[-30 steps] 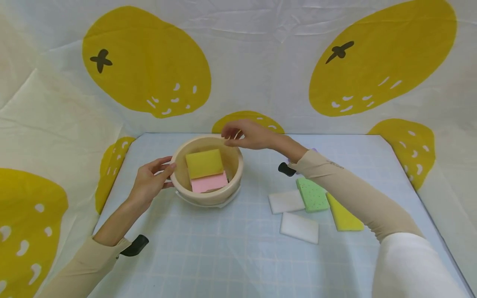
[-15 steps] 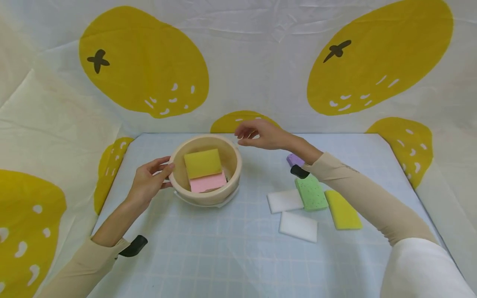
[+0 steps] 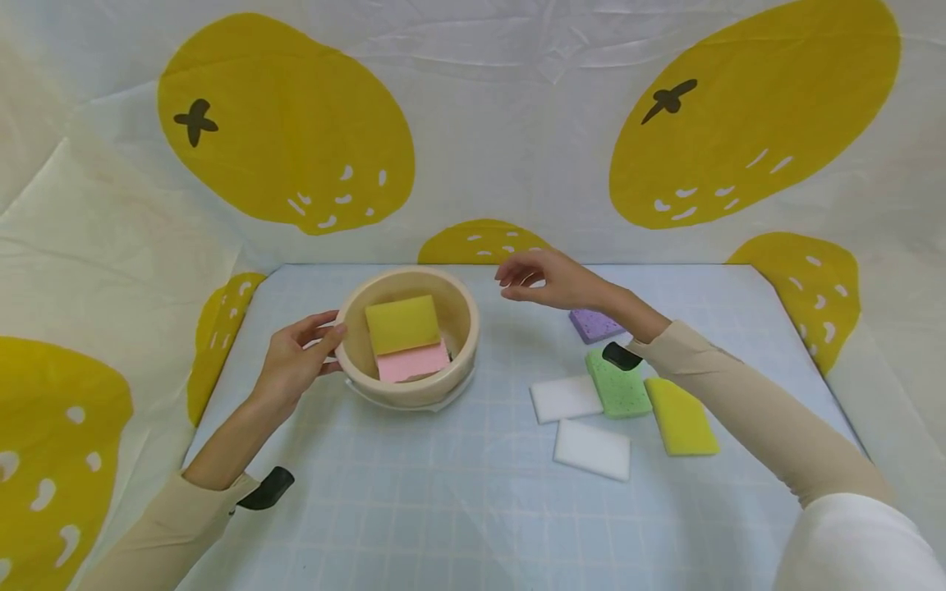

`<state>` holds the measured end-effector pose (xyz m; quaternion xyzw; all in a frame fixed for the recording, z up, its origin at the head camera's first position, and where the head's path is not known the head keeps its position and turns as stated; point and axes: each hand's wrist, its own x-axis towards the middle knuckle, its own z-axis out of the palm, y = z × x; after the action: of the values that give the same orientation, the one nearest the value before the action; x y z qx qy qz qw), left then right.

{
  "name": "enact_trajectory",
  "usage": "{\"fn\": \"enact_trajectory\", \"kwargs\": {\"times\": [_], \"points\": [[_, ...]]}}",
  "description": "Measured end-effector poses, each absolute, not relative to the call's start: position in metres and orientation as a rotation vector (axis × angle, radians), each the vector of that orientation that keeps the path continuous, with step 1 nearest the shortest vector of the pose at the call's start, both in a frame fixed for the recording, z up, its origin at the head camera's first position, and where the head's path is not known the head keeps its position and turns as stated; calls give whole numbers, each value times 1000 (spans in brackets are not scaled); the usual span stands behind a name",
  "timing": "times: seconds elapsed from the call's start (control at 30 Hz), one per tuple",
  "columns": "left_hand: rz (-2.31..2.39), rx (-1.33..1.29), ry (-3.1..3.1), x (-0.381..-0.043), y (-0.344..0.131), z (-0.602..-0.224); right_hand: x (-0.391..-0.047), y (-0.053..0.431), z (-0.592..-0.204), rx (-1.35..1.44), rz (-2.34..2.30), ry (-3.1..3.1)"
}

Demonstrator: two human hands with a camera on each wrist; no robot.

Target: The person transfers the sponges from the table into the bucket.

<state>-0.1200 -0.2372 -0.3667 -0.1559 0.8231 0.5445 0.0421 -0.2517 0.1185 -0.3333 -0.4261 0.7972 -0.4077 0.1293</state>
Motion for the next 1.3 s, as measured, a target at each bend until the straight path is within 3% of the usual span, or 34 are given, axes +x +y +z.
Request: {"fn": "enact_trajectory", "kwargs": {"times": [0.27, 0.5, 1.3], "points": [[1646, -488, 2528, -119, -237, -366, -244, 138, -342, -1179, -1205, 2294], [1653, -498, 2526, -120, -238, -367, -257, 161, -385, -1153, -1203, 2299], [1663, -479, 2532, -121, -238, -369, -221, 195, -441, -1105, -1037, 2214]]}}
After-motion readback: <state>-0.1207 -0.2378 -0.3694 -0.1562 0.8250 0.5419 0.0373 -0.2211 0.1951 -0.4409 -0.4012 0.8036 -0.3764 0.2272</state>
